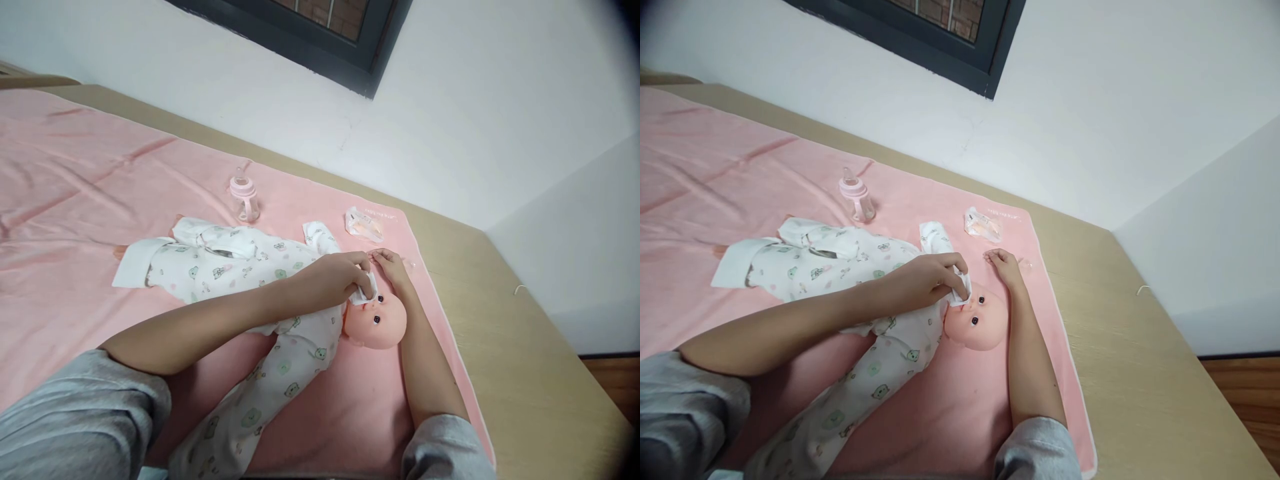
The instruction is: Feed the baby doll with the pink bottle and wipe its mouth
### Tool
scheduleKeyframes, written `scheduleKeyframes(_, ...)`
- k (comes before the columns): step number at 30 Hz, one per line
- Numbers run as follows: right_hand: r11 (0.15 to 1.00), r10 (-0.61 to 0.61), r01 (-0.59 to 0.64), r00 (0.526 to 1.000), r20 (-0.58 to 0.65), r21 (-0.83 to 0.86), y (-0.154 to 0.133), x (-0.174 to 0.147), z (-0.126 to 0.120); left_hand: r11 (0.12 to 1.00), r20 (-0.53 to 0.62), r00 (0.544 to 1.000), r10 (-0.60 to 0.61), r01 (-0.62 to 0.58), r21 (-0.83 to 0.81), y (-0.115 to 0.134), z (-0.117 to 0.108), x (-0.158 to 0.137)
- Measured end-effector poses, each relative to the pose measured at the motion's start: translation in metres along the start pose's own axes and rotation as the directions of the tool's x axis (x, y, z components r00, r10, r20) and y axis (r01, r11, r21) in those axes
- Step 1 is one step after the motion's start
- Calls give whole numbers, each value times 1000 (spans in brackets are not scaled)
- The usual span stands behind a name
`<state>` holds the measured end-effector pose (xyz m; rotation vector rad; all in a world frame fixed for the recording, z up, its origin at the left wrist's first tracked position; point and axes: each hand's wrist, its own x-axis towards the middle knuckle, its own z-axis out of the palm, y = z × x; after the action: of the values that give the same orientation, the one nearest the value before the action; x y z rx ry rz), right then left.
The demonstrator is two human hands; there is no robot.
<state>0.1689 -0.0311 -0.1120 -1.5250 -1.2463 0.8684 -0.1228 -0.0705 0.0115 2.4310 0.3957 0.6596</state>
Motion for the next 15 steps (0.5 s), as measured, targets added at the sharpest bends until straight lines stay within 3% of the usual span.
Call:
scheduleKeyframes(8, 1000, -5, 5, 1000, 1, -5, -1, 0, 0, 1000, -6, 1000, 4, -4, 17, -3, 2, 0)
scheduleKeyframes(15, 1000, 2, -2, 1000, 3, 0, -1, 0, 0, 1000, -6, 1000, 4, -4, -6, -2, -10, -2)
